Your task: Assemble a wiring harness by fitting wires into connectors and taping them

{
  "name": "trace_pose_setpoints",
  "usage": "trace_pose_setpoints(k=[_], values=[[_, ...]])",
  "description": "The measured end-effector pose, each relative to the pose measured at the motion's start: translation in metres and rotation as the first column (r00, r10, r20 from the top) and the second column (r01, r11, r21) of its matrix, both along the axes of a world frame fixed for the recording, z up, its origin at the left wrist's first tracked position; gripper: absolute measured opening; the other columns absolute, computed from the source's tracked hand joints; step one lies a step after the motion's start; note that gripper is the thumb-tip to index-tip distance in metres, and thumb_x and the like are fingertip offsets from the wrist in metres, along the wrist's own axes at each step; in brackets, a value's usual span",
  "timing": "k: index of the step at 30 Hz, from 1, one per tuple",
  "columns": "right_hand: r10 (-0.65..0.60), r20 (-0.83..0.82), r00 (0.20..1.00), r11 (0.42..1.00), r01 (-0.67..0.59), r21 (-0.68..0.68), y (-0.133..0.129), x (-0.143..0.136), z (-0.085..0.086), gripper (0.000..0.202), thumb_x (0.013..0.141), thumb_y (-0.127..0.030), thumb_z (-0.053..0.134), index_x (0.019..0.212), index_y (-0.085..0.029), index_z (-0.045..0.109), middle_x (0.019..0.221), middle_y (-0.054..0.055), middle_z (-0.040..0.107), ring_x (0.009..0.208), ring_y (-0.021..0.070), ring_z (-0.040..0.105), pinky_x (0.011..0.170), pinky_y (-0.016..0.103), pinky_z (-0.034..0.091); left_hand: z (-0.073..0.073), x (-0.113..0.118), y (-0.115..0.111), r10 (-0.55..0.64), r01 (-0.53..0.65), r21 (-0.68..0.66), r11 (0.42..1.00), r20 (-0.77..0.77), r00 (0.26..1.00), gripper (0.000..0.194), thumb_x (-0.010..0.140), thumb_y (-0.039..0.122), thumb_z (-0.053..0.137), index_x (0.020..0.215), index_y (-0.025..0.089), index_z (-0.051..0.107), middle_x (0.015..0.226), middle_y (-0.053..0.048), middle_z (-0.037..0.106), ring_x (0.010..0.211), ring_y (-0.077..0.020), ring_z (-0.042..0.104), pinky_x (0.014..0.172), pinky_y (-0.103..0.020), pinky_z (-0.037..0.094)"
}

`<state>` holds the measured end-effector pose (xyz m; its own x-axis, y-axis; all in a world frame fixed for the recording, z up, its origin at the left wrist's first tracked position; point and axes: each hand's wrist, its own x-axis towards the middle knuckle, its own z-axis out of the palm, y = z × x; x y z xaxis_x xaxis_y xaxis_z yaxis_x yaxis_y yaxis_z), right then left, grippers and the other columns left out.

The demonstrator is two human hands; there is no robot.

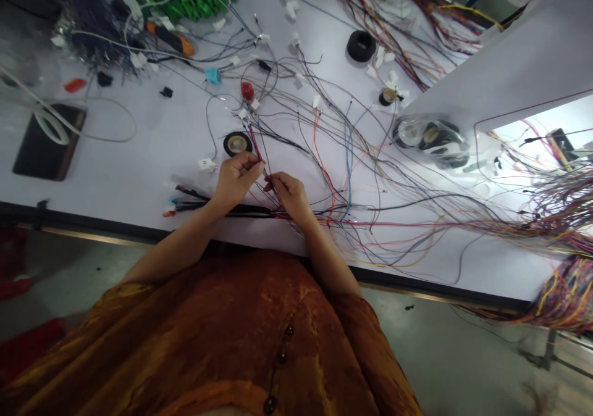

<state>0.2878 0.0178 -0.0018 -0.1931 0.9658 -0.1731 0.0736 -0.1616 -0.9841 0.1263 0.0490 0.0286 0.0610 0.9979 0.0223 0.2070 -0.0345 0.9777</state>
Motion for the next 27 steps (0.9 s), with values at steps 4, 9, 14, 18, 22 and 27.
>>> trace_pose_setpoints(k=[4, 9, 14, 18, 22, 27], values=[[-0.027, -0.026, 0.999, 0.999, 0.026, -0.036, 0.001, -0.001, 0.003, 0.023, 0.092, -0.036, 0.054, 0.094, -0.016, 0.066, 0.077, 0.002, 0.070, 0.044, 0.0035, 0.034, 0.041, 0.019, 0.026, -0.001, -0.004, 0.004, -0.075, 0.094, -0.118, 0.989, 0.161, 0.984, 0.013, 0.083, 0.028, 0.064, 0.079, 0.016, 0.067, 0.053, 0.005, 0.046, 0.047, -0.0072, 0.038, 0.046, -0.022, 0.029], [-0.052, -0.049, 0.997, 0.996, 0.048, -0.070, 0.001, -0.003, 0.006, 0.020, 0.091, -0.035, 0.056, 0.091, -0.017, 0.064, 0.074, 0.001, 0.069, 0.042, 0.0032, 0.035, 0.040, 0.019, 0.025, -0.006, -0.007, 0.007, -0.096, 0.143, -0.189, 0.972, 0.241, 0.966, 0.017, 0.083, 0.032, 0.064, 0.082, 0.016, 0.068, 0.051, 0.005, 0.045, 0.044, -0.0069, 0.035, 0.043, -0.022, 0.026], [-0.050, -0.093, 0.994, 0.995, 0.041, -0.093, 0.000, -0.001, 0.005, 0.022, 0.091, -0.038, 0.059, 0.094, -0.016, 0.064, 0.075, 0.000, 0.069, 0.039, 0.0017, 0.034, 0.038, 0.019, 0.023, -0.009, -0.007, 0.008, -0.098, 0.130, -0.157, 0.979, 0.197, 0.976, 0.014, 0.082, 0.031, 0.064, 0.079, 0.017, 0.065, 0.054, 0.004, 0.048, 0.044, -0.0067, 0.036, 0.042, -0.022, 0.025], [0.002, -0.171, 0.985, 0.991, -0.025, -0.132, 0.003, 0.003, 0.003, 0.030, 0.092, -0.043, 0.059, 0.100, -0.015, 0.067, 0.073, -0.002, 0.067, 0.036, 0.0005, 0.034, 0.035, 0.019, 0.021, -0.016, -0.006, 0.010, -0.115, 0.140, -0.105, 0.985, 0.215, 0.970, 0.015, 0.082, 0.032, 0.066, 0.080, 0.018, 0.063, 0.057, 0.004, 0.048, 0.046, -0.0073, 0.037, 0.044, -0.023, 0.028], [0.086, -0.168, 0.982, 0.974, -0.118, -0.192, 0.008, 0.006, 0.001, 0.031, 0.090, -0.046, 0.063, 0.089, -0.015, 0.067, 0.069, -0.004, 0.064, 0.034, -0.0005, 0.033, 0.033, 0.019, 0.018, -0.024, -0.005, 0.012, -0.108, 0.124, -0.068, 0.990, 0.203, 0.973, 0.019, 0.083, 0.037, 0.068, 0.079, 0.018, 0.065, 0.058, 0.004, 0.045, 0.050, -0.0081, 0.036, 0.047, -0.024, 0.029], [0.032, -0.161, 0.986, 0.975, -0.067, -0.212, 0.009, 0.004, 0.000, 0.028, 0.085, -0.044, 0.070, 0.082, -0.018, 0.061, 0.065, -0.006, 0.061, 0.033, 0.0005, 0.032, 0.032, 0.020, 0.021, -0.008, -0.013, 0.004, -0.088, 0.090, -0.049, 0.995, 0.040, 0.995, 0.009, 0.082, 0.027, 0.068, 0.079, 0.018, 0.066, 0.064, 0.002, 0.052, 0.057, -0.0100, 0.043, 0.052, -0.023, 0.034]])
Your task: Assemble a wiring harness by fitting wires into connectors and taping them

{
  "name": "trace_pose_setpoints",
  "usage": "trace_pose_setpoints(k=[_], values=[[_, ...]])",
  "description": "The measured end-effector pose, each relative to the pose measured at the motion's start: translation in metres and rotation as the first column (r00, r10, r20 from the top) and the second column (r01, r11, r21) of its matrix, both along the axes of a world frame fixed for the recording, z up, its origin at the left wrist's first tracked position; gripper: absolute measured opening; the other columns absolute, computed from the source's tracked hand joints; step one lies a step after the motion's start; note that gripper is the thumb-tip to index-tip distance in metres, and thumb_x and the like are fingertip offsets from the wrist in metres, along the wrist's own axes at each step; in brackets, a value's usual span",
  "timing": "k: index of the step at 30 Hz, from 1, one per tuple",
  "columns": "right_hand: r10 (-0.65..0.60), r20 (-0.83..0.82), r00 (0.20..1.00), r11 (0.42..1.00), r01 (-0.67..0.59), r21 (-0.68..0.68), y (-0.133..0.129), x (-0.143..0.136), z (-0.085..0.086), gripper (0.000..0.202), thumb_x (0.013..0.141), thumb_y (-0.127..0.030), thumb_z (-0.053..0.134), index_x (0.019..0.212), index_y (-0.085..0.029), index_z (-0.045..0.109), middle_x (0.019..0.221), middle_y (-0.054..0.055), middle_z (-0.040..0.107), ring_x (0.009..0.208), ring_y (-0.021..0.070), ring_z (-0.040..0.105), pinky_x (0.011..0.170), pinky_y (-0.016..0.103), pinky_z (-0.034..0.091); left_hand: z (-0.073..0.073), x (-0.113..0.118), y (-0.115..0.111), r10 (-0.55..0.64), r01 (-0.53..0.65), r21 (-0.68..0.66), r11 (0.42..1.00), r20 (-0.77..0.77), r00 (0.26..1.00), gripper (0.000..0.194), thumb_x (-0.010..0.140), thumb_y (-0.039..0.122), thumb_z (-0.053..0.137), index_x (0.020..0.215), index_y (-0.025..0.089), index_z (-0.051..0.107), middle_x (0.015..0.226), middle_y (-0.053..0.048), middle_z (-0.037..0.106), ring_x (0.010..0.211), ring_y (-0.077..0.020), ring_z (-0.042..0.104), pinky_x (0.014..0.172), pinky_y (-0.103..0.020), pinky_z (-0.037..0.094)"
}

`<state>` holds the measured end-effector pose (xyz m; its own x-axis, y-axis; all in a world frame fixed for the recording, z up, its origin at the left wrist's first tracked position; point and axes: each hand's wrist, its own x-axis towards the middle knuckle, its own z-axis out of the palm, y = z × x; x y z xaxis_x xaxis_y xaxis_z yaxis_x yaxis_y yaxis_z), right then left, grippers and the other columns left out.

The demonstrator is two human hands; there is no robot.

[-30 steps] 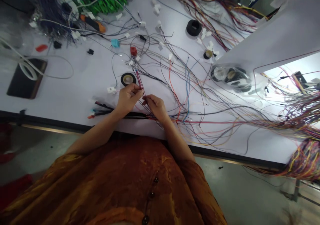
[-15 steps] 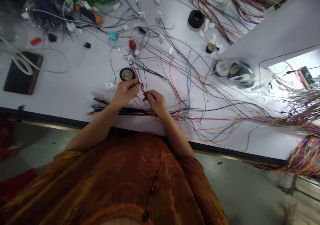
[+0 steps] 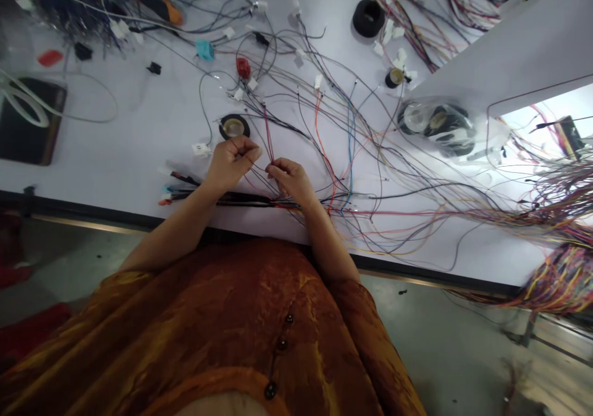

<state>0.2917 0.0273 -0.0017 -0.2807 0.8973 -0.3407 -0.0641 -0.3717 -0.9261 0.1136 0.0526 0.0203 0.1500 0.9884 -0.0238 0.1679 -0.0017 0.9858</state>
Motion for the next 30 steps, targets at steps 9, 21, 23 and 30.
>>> trace_pose_setpoints(k=[9, 21, 23, 30], values=[[-0.067, 0.026, 0.997, 0.996, 0.065, 0.066, -0.001, -0.003, -0.005, 0.033, 0.092, -0.049, 0.061, 0.087, -0.017, 0.064, 0.072, -0.003, 0.063, 0.035, 0.0001, 0.034, 0.033, 0.019, 0.022, 0.008, -0.017, -0.019, -0.160, 0.160, -0.022, 0.987, 0.021, 0.987, 0.023, 0.091, 0.035, 0.060, 0.082, 0.018, 0.071, 0.062, 0.001, 0.049, 0.056, -0.0106, 0.041, 0.052, -0.024, 0.031], [-0.193, 0.064, 0.979, 0.981, 0.189, 0.052, -0.006, -0.007, -0.008, 0.038, 0.096, -0.055, 0.053, 0.089, -0.018, 0.059, 0.079, -0.001, 0.065, 0.038, 0.0004, 0.039, 0.035, 0.017, 0.030, -0.018, -0.013, -0.027, 0.127, -0.060, -0.255, 0.965, 0.256, 0.958, 0.031, 0.087, 0.046, 0.070, 0.073, 0.019, 0.064, 0.059, 0.003, 0.044, 0.051, -0.0075, 0.039, 0.048, -0.022, 0.033], [-0.156, 0.085, 0.984, 0.986, 0.150, 0.074, -0.007, -0.005, -0.007, 0.034, 0.096, -0.050, 0.054, 0.087, -0.018, 0.060, 0.078, 0.000, 0.065, 0.039, 0.0009, 0.041, 0.036, 0.018, 0.030, -0.012, -0.013, -0.025, 0.106, -0.068, -0.184, 0.981, 0.206, 0.973, 0.027, 0.088, 0.041, 0.069, 0.074, 0.019, 0.065, 0.058, 0.003, 0.046, 0.049, -0.0075, 0.039, 0.048, -0.023, 0.032], [0.047, 0.212, 0.976, 0.978, -0.089, 0.189, -0.010, -0.003, 0.006, 0.014, 0.090, -0.031, 0.057, 0.092, -0.018, 0.062, 0.080, -0.002, 0.063, 0.047, 0.0033, 0.043, 0.044, 0.019, 0.036, 0.016, -0.013, -0.002, 0.080, -0.078, 0.085, 0.993, -0.021, 0.997, 0.011, 0.085, 0.016, 0.070, 0.075, 0.018, 0.064, 0.066, 0.003, 0.054, 0.056, -0.0066, 0.044, 0.055, -0.024, 0.033]])
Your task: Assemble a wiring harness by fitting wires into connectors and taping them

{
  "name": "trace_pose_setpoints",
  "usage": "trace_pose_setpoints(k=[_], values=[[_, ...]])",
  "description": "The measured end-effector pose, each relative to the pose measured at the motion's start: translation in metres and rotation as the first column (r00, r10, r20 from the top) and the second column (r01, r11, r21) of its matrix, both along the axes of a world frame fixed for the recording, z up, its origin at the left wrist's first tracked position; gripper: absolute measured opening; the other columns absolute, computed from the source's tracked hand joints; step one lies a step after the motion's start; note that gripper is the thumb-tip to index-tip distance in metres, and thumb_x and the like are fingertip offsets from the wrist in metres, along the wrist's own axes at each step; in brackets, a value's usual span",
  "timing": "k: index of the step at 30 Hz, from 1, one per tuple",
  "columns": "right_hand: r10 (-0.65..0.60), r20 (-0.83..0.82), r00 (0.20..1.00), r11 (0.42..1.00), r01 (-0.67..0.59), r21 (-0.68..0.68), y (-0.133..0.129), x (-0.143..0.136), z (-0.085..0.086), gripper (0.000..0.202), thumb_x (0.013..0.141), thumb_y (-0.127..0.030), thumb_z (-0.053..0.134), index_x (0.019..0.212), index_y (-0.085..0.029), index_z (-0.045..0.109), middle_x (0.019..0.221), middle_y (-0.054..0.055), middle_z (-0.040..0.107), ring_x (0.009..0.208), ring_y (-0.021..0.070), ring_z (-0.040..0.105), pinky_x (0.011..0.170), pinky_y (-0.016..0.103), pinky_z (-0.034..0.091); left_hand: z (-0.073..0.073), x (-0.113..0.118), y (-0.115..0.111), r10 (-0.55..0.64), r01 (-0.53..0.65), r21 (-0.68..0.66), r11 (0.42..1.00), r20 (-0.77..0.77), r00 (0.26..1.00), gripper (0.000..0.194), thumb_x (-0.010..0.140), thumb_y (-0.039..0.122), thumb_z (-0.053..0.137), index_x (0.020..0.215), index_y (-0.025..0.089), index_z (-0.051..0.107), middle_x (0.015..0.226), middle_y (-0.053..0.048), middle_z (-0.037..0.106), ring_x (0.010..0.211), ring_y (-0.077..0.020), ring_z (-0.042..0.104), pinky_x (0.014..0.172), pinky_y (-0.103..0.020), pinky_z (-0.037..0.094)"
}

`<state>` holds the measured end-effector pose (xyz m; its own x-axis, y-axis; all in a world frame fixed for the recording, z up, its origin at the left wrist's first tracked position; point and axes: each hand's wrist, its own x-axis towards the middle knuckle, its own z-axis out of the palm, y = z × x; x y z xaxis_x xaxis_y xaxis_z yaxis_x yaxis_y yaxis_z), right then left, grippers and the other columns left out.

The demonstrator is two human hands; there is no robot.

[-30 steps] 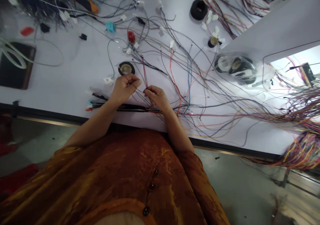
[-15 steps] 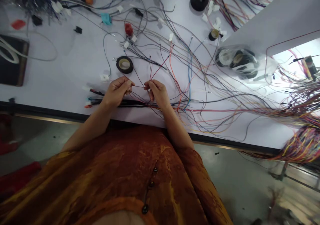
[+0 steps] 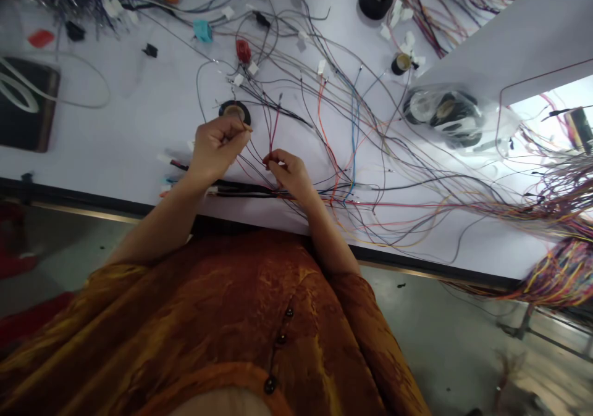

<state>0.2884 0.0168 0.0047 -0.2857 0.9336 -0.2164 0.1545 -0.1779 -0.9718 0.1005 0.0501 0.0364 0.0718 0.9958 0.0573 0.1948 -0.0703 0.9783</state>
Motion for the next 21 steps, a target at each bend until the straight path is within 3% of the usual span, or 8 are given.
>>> trace_pose_setpoints(k=[4, 8, 12, 14, 18, 21], values=[[0.043, 0.191, 0.981, 0.977, -0.081, 0.196, -0.005, 0.000, 0.003, 0.009, 0.082, -0.021, 0.065, 0.086, -0.019, 0.058, 0.077, -0.002, 0.057, 0.060, 0.0069, 0.043, 0.057, 0.022, 0.038, -0.002, -0.005, 0.014, 0.093, -0.088, 0.091, 0.992, -0.054, 0.994, 0.016, 0.083, 0.013, 0.070, 0.071, 0.018, 0.060, 0.060, 0.005, 0.049, 0.054, -0.0070, 0.042, 0.055, -0.025, 0.032], [-0.119, 0.219, 0.969, 0.940, 0.039, 0.339, -0.011, -0.003, 0.000, 0.017, 0.090, -0.029, 0.062, 0.079, -0.020, 0.054, 0.074, -0.001, 0.053, 0.068, 0.0102, 0.045, 0.066, 0.025, 0.041, -0.015, -0.017, 0.017, 0.233, -0.228, -0.076, 0.971, 0.065, 0.970, 0.025, 0.082, 0.021, 0.074, 0.067, 0.020, 0.055, 0.054, 0.006, 0.046, 0.045, -0.0060, 0.038, 0.043, -0.023, 0.025], [-0.276, 0.048, 0.960, 0.954, 0.268, 0.131, -0.010, -0.005, -0.011, 0.034, 0.096, -0.053, 0.054, 0.082, -0.021, 0.055, 0.074, -0.001, 0.055, 0.052, 0.0071, 0.042, 0.051, 0.023, 0.039, -0.026, -0.024, 0.006, 0.369, -0.270, -0.343, 0.900, 0.268, 0.890, 0.024, 0.079, 0.023, 0.073, 0.068, 0.021, 0.053, 0.058, 0.005, 0.050, 0.040, -0.0039, 0.032, 0.034, -0.021, 0.013], [-0.354, -0.027, 0.935, 0.935, 0.354, 0.019, -0.005, -0.004, -0.017, 0.044, 0.094, -0.064, 0.051, 0.086, -0.021, 0.055, 0.078, 0.000, 0.059, 0.045, 0.0046, 0.041, 0.043, 0.022, 0.036, -0.027, -0.024, -0.004, 0.425, -0.288, -0.398, 0.871, 0.315, 0.849, 0.026, 0.076, 0.024, 0.076, 0.069, 0.021, 0.051, 0.065, 0.004, 0.054, 0.041, -0.0027, 0.034, 0.034, -0.020, 0.013], [-0.391, 0.055, 0.919, 0.919, 0.393, -0.033, 0.002, 0.004, -0.015, 0.044, 0.093, -0.063, 0.055, 0.082, -0.021, 0.051, 0.074, -0.002, 0.059, 0.042, 0.0034, 0.044, 0.039, 0.021, 0.031, -0.023, -0.029, -0.022, 0.380, -0.293, -0.310, 0.905, 0.275, 0.883, 0.027, 0.079, 0.032, 0.076, 0.071, 0.022, 0.052, 0.066, 0.004, 0.056, 0.043, -0.0040, 0.034, 0.035, -0.021, 0.017], [-0.488, 0.112, 0.866, 0.871, 0.475, 0.128, 0.006, 0.006, 0.004, 0.033, 0.095, -0.050, 0.058, 0.081, -0.022, 0.046, 0.069, -0.004, 0.052, 0.049, 0.0057, 0.048, 0.044, 0.020, 0.033, -0.017, -0.034, -0.026, 0.274, -0.223, -0.230, 0.947, 0.221, 0.936, 0.019, 0.082, 0.033, 0.074, 0.075, 0.023, 0.060, 0.054, 0.005, 0.047, 0.041, -0.0058, 0.030, 0.036, -0.022, 0.017]])
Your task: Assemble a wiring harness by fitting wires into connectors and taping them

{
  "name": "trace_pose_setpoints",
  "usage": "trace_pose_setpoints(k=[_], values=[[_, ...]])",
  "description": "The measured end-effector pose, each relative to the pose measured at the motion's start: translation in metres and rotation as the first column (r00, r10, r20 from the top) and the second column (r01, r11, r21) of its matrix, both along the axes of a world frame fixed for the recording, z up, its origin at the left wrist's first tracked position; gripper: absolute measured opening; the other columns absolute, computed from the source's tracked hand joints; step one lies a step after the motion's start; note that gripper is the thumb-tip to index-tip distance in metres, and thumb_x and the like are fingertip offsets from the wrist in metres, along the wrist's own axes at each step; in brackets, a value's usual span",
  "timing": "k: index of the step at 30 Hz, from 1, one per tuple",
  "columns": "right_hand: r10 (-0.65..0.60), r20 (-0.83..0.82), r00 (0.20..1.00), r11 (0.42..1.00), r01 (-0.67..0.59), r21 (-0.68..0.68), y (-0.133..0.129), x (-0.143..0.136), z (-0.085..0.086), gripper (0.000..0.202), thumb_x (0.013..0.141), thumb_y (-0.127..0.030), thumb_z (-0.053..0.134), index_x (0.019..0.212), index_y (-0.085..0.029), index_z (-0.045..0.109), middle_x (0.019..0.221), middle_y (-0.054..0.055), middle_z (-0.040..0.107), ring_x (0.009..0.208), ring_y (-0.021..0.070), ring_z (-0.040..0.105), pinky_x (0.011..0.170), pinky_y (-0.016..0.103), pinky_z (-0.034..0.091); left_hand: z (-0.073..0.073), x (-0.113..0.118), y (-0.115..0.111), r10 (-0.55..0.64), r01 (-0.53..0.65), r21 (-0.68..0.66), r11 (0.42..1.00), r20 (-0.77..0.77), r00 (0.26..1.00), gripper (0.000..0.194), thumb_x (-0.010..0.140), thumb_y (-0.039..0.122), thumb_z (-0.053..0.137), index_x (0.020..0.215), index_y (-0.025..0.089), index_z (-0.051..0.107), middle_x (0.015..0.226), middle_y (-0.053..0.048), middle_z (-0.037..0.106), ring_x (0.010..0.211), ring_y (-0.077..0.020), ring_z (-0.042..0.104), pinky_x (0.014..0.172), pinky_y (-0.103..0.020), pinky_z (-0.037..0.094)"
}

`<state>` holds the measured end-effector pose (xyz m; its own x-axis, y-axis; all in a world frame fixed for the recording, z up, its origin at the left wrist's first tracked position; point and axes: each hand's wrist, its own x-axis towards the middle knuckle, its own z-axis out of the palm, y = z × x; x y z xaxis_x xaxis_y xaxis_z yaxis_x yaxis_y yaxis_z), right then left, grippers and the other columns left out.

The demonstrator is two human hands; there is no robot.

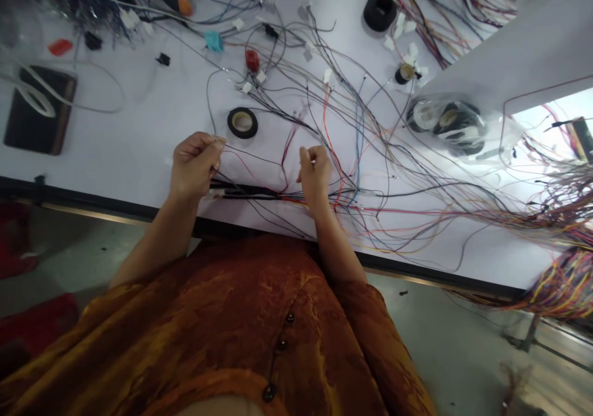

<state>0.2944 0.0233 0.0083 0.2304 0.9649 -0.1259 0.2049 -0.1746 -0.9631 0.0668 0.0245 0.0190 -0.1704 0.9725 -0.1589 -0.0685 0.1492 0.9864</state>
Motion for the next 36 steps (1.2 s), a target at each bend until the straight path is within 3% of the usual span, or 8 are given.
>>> trace_pose_setpoints(k=[2, 4, 6, 8, 15, 24, 30, 36], values=[[0.093, 0.020, 0.995, 0.989, -0.095, 0.114, 0.005, -0.010, 0.016, 0.023, 0.094, -0.040, 0.061, 0.087, -0.023, 0.047, 0.075, -0.003, 0.053, 0.066, 0.0092, 0.057, 0.054, 0.020, 0.041, 0.005, 0.000, 0.002, -0.050, 0.050, 0.015, 0.999, -0.004, 0.999, 0.015, 0.082, 0.033, 0.075, 0.077, 0.023, 0.064, 0.051, 0.006, 0.043, 0.040, -0.0056, 0.028, 0.036, -0.022, 0.017], [0.351, 0.012, 0.936, 0.923, -0.348, 0.167, 0.014, -0.027, 0.028, 0.019, 0.090, -0.032, 0.067, 0.094, -0.023, 0.051, 0.085, -0.001, 0.059, 0.083, 0.0120, 0.061, 0.068, 0.022, 0.047, 0.012, 0.003, 0.005, -0.097, 0.096, 0.027, 0.995, 0.023, 0.995, 0.016, 0.082, 0.034, 0.076, 0.079, 0.022, 0.067, 0.051, 0.006, 0.043, 0.040, -0.0051, 0.028, 0.037, -0.021, 0.018], [0.558, -0.022, 0.830, 0.819, -0.545, 0.178, 0.024, -0.048, 0.034, 0.018, 0.089, -0.028, 0.067, 0.096, -0.022, 0.052, 0.086, -0.001, 0.061, 0.084, 0.0115, 0.061, 0.073, 0.023, 0.049, 0.017, 0.003, 0.008, -0.147, 0.145, 0.027, 0.989, 0.077, 0.986, 0.020, 0.079, 0.037, 0.080, 0.078, 0.021, 0.067, 0.053, 0.006, 0.044, 0.042, -0.0045, 0.029, 0.038, -0.020, 0.021], [0.618, -0.068, 0.783, 0.779, -0.599, 0.186, 0.032, -0.063, 0.035, 0.012, 0.093, -0.029, 0.061, 0.092, -0.021, 0.052, 0.078, -0.003, 0.058, 0.072, 0.0086, 0.057, 0.069, 0.022, 0.046, 0.021, 0.000, 0.009, -0.193, 0.195, -0.002, 0.981, 0.157, 0.969, 0.027, 0.076, 0.042, 0.083, 0.077, 0.019, 0.068, 0.058, 0.004, 0.050, 0.044, -0.0043, 0.035, 0.040, -0.018, 0.027], [0.529, -0.062, 0.846, 0.831, -0.502, 0.240, 0.028, -0.068, 0.034, 0.012, 0.093, -0.023, 0.059, 0.082, -0.020, 0.056, 0.072, -0.004, 0.052, 0.064, 0.0072, 0.046, 0.062, 0.022, 0.039, 0.016, -0.022, 0.003, -0.178, 0.244, -0.138, 0.960, 0.370, 0.912, 0.039, 0.075, 0.050, 0.084, 0.092, 0.017, 0.073, 0.092, -0.006, 0.073, 0.069, -0.0082, 0.066, 0.063, -0.018, 0.056], [0.503, 0.015, 0.864, 0.833, -0.490, 0.256, 0.011, -0.070, 0.034, 0.015, 0.092, -0.030, 0.064, 0.082, -0.018, 0.063, 0.071, -0.004, 0.056, 0.061, 0.0076, 0.044, 0.059, 0.024, 0.036, 0.002, -0.014, 0.006, 0.010, 0.059, -0.165, 0.984, 0.389, 0.921, 0.018, 0.085, 0.033, 0.079, 0.085, 0.015, 0.075, 0.062, 0.002, 0.062, 0.054, -0.0041, 0.058, 0.056, -0.014, 0.048], [0.504, 0.174, 0.846, 0.791, -0.533, 0.299, 0.010, -0.071, 0.032, 0.015, 0.093, -0.021, 0.061, 0.078, -0.019, 0.061, 0.075, -0.001, 0.060, 0.068, 0.0098, 0.051, 0.067, 0.025, 0.041, 0.003, -0.012, 0.004, 0.125, -0.003, -0.254, 0.967, 0.466, 0.876, 0.015, 0.093, 0.021, 0.069, 0.080, 0.016, 0.073, 0.070, 0.001, 0.066, 0.056, -0.0036, 0.059, 0.054, -0.014, 0.049], [0.509, 0.213, 0.834, 0.785, -0.551, 0.283, 0.013, -0.070, 0.034, 0.015, 0.092, -0.019, 0.061, 0.077, -0.019, 0.061, 0.074, -0.002, 0.059, 0.067, 0.0096, 0.050, 0.067, 0.024, 0.041, 0.005, -0.009, 0.000, 0.091, -0.011, -0.178, 0.984, 0.449, 0.889, 0.015, 0.086, 0.022, 0.077, 0.074, 0.016, 0.070, 0.077, 0.001, 0.069, 0.060, -0.0035, 0.061, 0.059, -0.014, 0.052]])
